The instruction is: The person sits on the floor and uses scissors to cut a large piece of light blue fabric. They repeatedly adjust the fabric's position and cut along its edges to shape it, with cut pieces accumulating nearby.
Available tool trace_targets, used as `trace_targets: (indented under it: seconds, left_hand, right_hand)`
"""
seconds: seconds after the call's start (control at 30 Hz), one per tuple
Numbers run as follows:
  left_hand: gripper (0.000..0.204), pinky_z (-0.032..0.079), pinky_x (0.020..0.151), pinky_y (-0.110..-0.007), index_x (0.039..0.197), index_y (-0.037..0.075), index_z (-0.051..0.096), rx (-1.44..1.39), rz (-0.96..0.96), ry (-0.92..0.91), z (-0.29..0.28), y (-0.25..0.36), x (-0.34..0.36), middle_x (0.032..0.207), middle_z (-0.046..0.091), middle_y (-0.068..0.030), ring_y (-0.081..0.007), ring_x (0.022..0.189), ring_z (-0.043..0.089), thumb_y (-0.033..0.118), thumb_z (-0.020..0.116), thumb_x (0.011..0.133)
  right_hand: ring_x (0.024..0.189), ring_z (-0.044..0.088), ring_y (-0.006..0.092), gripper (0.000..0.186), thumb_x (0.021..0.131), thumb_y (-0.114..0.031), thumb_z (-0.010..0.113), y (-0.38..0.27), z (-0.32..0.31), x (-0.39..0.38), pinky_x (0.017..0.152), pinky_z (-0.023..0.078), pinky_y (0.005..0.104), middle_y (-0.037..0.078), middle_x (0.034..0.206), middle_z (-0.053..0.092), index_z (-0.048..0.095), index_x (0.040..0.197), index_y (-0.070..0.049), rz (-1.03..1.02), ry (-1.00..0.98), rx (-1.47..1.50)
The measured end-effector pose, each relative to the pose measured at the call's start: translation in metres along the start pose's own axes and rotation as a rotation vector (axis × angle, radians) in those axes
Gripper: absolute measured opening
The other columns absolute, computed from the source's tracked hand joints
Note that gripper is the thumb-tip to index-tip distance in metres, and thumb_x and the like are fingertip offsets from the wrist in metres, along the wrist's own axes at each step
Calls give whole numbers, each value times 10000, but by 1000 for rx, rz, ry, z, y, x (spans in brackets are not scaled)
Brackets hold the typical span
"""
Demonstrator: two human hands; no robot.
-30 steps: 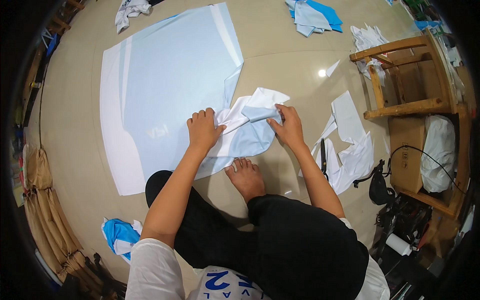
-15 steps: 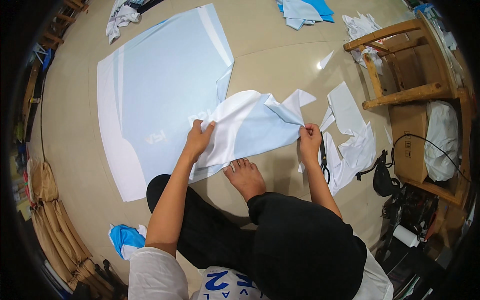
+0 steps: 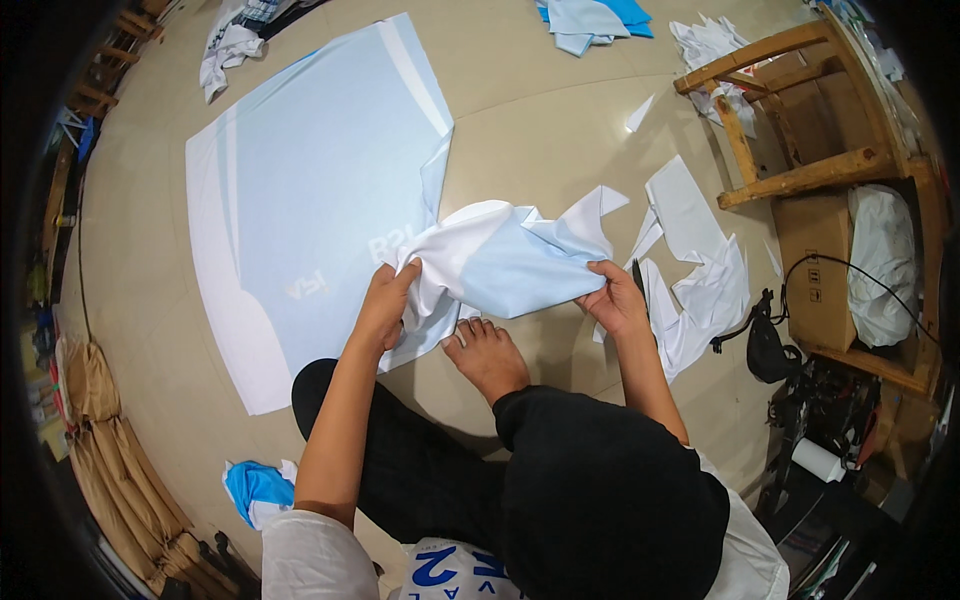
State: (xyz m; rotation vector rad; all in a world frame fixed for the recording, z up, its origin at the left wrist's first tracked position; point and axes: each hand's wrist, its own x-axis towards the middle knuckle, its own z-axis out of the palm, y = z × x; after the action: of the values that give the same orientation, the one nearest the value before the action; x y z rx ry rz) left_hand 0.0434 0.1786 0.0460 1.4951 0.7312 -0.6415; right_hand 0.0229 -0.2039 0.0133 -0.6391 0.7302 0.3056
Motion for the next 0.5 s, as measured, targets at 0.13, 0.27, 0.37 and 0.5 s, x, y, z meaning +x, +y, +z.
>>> trace_targets:
  seconds: [0.13,0.27,0.37,0.5]
  left_hand:
    - [449,606,829,-351,1372,-56,594,-199,150,-70,3,20,-19,1175,741,-163,-209,991,740,263,717,1081]
    - [386,627,848,-381,1326,-57,603,-46,114,54,16,64,-20,1157,749,-155,-218,990,750,205,731,1072]
    - [388,632,852,-388,1332,-62,597,-172,264,-18,10,85,6,1170,748,-162,-228,1000,754,186,735,1067]
    - [444,640,860,-381,1383,-63,563,-231,453,56,1,139,-1,1236,730,-203,-258,1023,762,187,738,1060]
  right_hand:
    - [1261,700,320,355,1015,-27,668,-11,18,-8,1106,580,469,201,1336,711,599,1344,90,-125,-14,23]
    - [1164,727,295,261,1043,-49,693,-53,16,38,1042,605,404,186,1260,728,659,1263,87,-204,64,-28]
    - [1141,726,289,303,1003,-8,744,-93,52,85,1023,608,385,183,1236,726,655,1274,93,-337,74,-95]
    - [1150,721,274,463,954,35,801,-140,113,88,1022,608,393,198,1240,717,597,1363,105,-496,-63,-173]
